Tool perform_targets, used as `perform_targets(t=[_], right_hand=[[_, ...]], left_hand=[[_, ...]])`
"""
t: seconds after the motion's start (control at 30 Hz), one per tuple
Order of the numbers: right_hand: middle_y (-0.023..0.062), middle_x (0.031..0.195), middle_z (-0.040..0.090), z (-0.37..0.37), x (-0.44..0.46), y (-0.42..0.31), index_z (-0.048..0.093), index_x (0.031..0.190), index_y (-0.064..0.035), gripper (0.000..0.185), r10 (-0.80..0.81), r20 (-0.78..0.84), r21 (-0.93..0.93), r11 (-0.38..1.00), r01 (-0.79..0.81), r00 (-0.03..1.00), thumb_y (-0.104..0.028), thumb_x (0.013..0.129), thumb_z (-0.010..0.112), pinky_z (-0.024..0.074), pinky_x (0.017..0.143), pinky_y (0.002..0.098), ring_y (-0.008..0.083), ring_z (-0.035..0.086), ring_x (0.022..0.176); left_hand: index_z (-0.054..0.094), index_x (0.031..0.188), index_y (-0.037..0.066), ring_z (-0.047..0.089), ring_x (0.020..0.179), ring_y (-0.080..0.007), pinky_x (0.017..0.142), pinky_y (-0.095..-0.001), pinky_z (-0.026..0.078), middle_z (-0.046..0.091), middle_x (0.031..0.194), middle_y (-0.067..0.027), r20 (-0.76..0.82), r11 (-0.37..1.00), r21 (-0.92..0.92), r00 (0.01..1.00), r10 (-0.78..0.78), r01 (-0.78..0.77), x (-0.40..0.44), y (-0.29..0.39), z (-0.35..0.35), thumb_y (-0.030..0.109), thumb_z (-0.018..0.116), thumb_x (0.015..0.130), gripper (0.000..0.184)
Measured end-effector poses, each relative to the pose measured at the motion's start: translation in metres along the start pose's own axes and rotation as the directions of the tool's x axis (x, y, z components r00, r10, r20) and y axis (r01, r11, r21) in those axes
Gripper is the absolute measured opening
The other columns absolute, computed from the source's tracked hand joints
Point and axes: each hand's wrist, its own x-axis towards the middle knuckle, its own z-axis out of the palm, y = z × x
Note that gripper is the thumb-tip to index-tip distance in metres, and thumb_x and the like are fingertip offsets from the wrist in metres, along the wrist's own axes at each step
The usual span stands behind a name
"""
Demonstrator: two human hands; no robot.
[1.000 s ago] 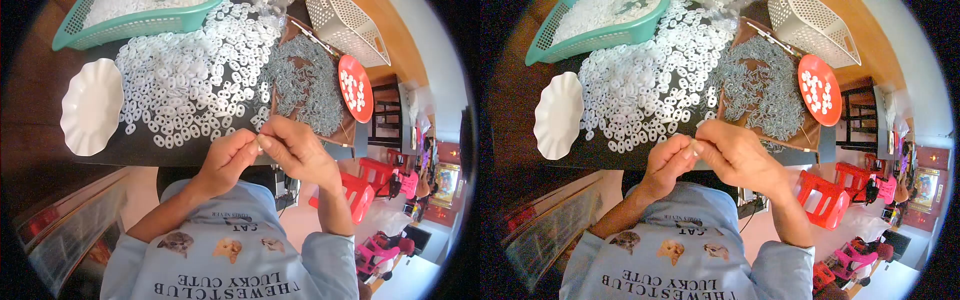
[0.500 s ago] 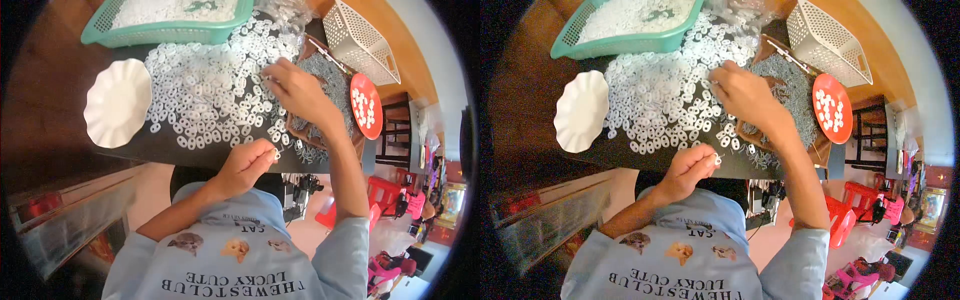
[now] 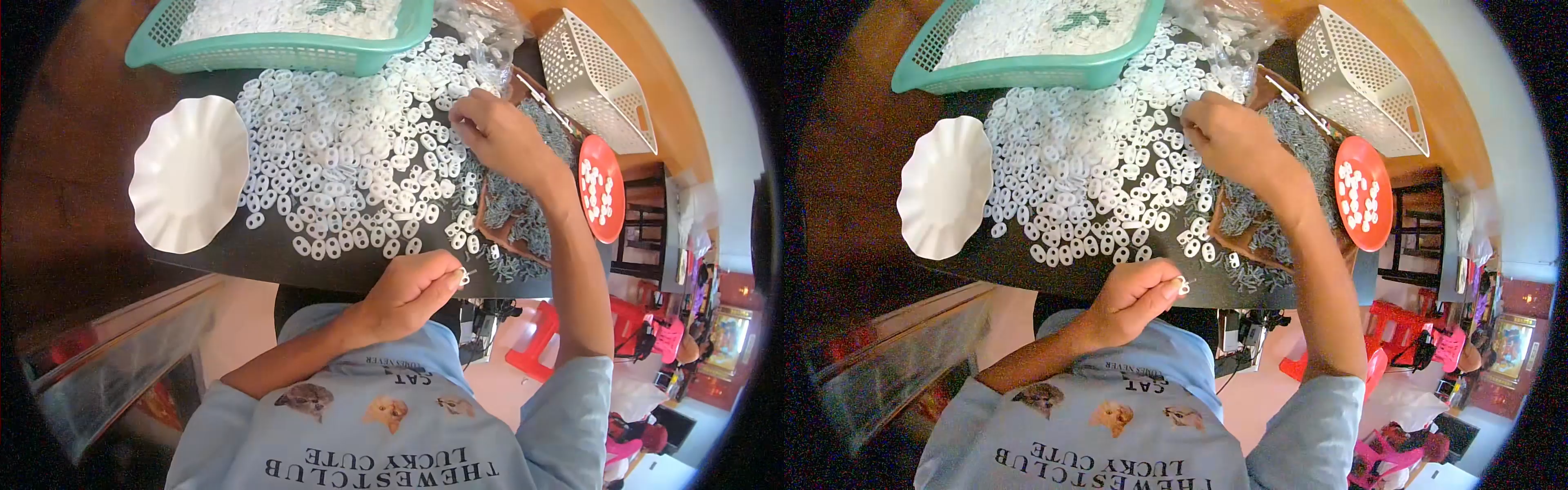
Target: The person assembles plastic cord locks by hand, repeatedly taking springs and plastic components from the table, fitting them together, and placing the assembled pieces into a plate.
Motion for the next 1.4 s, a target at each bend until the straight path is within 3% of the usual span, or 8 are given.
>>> perform_targets(t=[0.07, 0.27, 0.47, 0.57, 0.67, 0.9, 1.23, 1.4], right_hand=[[0.0151, 0.088, 0.059, 0.003, 0.002, -0.004, 0.060, 0.094, -0.0024, 0.014, -0.012, 0.018, -0.002, 1.000, 0.012, 1.000, -0.014, 0.086, 0.059, 0.0475, 0.070, 0.0404, 0.0336, 0.060, 0.080], [0.0156, 0.086, 0.060, 0.007, 0.010, -0.005, 0.058, 0.093, -0.0015, 0.021, 0.008, 0.086, -0.044, 0.999, -0.004, 0.996, -0.020, 0.083, 0.063, 0.0473, 0.070, 0.0406, 0.0319, 0.061, 0.080], [0.0193, 0.089, 0.060, 0.005, 0.010, -0.009, 0.057, 0.085, 0.0011, 0.016, 0.016, 0.094, 0.110, 0.994, -0.027, 0.995, -0.014, 0.081, 0.061, 0.0472, 0.075, 0.0435, 0.0375, 0.059, 0.085], [0.0118, 0.080, 0.059, -0.001, -0.001, -0.011, 0.058, 0.086, 0.0009, 0.013, 0.045, -0.001, 0.304, 0.952, -0.042, 0.999, -0.010, 0.081, 0.064, 0.0467, 0.068, 0.0362, 0.0255, 0.059, 0.075], [-0.0038, 0.071, 0.052, -0.023, -0.028, -0.019, 0.060, 0.087, -0.0001, 0.013, 0.144, 0.199, 0.613, 0.753, -0.237, 0.969, -0.011, 0.085, 0.066, 0.0405, 0.061, 0.0227, 0.0041, 0.046, 0.069], [-0.0041, 0.077, 0.056, -0.030, -0.099, -0.049, 0.062, 0.096, 0.0013, 0.015, 0.244, 0.326, 0.794, 0.454, -0.405, 0.913, -0.013, 0.093, 0.061, 0.0413, 0.063, 0.0214, 0.0036, 0.048, 0.072], [-0.0018, 0.079, 0.062, -0.024, -0.123, -0.059, 0.065, 0.105, 0.0008, 0.017, 0.296, 0.310, 0.826, 0.388, -0.410, 0.903, -0.009, 0.092, 0.062, 0.0447, 0.063, 0.0212, 0.0044, 0.053, 0.072], [0.0005, 0.085, 0.064, -0.021, -0.125, -0.068, 0.063, 0.107, 0.0022, 0.018, 0.264, 0.261, 0.857, 0.379, -0.348, 0.929, -0.005, 0.091, 0.062, 0.0478, 0.068, 0.0213, 0.0051, 0.057, 0.078]], left_hand=[[0.056, 0.090, -0.001, 0.045, 0.056, -0.0091, 0.051, -0.0280, 0.039, 0.051, 0.065, -0.0048, 0.020, 0.997, -0.052, 0.998, -0.063, 0.064, -0.001, 0.000, -0.001, 0.011, 0.052, 0.095, 0.014], [0.056, 0.089, -0.001, 0.049, 0.056, -0.0114, 0.052, -0.0289, 0.040, 0.053, 0.067, -0.0064, 0.018, 0.999, -0.022, 0.999, -0.038, 0.039, 0.000, 0.000, -0.002, 0.012, 0.051, 0.095, 0.015], [0.056, 0.088, 0.001, 0.043, 0.055, -0.0071, 0.051, -0.0249, 0.037, 0.048, 0.062, 0.0010, -0.023, 0.999, 0.026, 0.999, 0.026, -0.025, 0.000, -0.003, 0.000, 0.017, 0.048, 0.097, 0.020], [0.057, 0.088, 0.001, 0.044, 0.056, -0.0076, 0.052, -0.0250, 0.038, 0.048, 0.063, 0.0004, -0.028, 1.000, -0.012, 1.000, -0.006, 0.006, -0.001, -0.001, 0.000, 0.016, 0.049, 0.097, 0.019], [0.057, 0.088, 0.001, 0.045, 0.057, -0.0071, 0.053, -0.0242, 0.038, 0.049, 0.064, 0.0004, -0.041, 0.994, -0.086, 0.996, -0.076, 0.072, -0.003, -0.002, 0.001, 0.016, 0.048, 0.097, 0.020], [0.056, 0.089, 0.002, 0.039, 0.058, -0.0041, 0.051, -0.0194, 0.031, 0.047, 0.069, 0.0023, -0.015, 0.952, -0.272, 0.989, -0.147, 0.138, -0.002, 0.000, 0.001, 0.018, 0.048, 0.099, 0.020], [0.058, 0.089, 0.001, 0.043, 0.060, -0.0039, 0.054, -0.0211, 0.035, 0.049, 0.066, 0.0020, -0.049, 0.951, -0.249, 0.978, -0.203, 0.185, -0.001, 0.003, 0.003, 0.015, 0.049, 0.098, 0.019], [0.058, 0.090, 0.003, 0.036, 0.056, -0.0029, 0.049, -0.0188, 0.028, 0.046, 0.066, 0.0034, -0.031, 0.964, -0.195, 0.981, -0.190, 0.181, -0.001, 0.002, 0.004, 0.020, 0.048, 0.098, 0.022]])
